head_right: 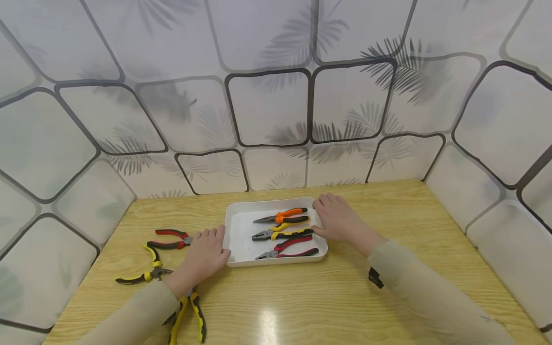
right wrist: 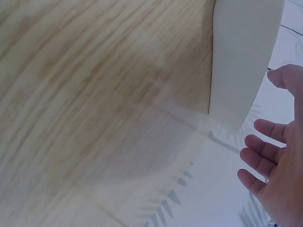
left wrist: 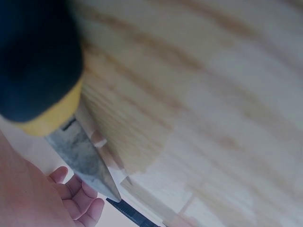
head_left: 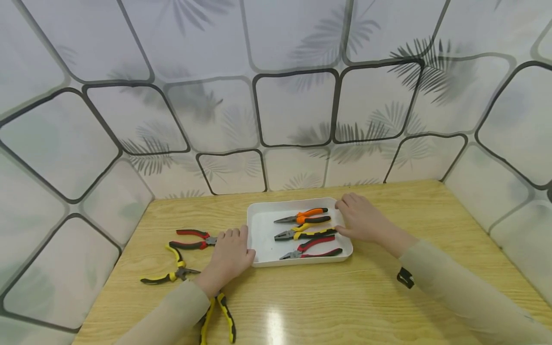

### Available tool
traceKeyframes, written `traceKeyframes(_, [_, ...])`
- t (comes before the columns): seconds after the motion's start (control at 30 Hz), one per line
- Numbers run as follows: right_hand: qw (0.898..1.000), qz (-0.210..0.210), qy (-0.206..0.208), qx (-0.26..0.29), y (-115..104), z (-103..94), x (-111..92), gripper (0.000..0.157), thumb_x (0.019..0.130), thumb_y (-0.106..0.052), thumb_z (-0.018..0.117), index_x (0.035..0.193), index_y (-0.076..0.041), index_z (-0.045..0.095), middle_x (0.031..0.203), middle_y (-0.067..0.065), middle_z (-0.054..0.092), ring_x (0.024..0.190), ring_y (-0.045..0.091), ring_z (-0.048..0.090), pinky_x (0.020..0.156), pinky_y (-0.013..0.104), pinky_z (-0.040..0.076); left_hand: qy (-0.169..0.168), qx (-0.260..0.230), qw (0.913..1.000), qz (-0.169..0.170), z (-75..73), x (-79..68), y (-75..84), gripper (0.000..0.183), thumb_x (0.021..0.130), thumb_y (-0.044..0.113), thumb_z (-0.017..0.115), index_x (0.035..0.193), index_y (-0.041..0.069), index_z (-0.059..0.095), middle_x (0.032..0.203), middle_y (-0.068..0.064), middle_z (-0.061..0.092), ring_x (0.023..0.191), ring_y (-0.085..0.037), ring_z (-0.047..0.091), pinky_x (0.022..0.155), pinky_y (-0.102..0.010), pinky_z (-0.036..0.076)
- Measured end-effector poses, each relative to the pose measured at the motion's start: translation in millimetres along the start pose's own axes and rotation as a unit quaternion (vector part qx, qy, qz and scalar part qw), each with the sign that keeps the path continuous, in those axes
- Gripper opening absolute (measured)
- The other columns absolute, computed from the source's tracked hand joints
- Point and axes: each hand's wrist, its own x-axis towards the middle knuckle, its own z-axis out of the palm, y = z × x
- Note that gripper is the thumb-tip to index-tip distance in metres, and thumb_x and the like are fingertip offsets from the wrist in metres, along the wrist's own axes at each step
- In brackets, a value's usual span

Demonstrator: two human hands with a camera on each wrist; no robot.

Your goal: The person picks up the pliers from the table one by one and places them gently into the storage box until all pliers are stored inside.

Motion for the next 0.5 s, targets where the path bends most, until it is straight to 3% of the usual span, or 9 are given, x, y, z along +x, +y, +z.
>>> traceKeyframes(0.23, [1.000,0.024,-0.014,-0.015,0,-0.3,-11,0.056,0.093,-0.042,0.074,0.122,0.004,0.061,0.112,0.018,0.061,0.104,0.035,0.057,0.090,0.051,0.051,0.007,-0.006,1.0000,0.001,1.1,-0.4,0.5,0.030,0.093,0.026,0.054,0.111,0.001,0.051,0.092,-0.014,0.057,0.084,-0.029,0.051,0.082,-0.047,0.043])
traceKeyframes(0.5, [0.999,0.020,-0.024,-0.022,0,2.2,-19,0.058,0.095,-0.045,0.073,0.123,0.004,0.061,0.109,0.017,0.060,0.100,0.033,0.056,0.089,0.049,0.051,0.010,-0.007,0.9999,0.002,-0.4,-0.6,1.0,0.028,0.093,0.025,0.054,0.109,0.002,0.050,0.090,-0.013,0.056,0.081,-0.028,0.049,0.080,-0.045,0.041])
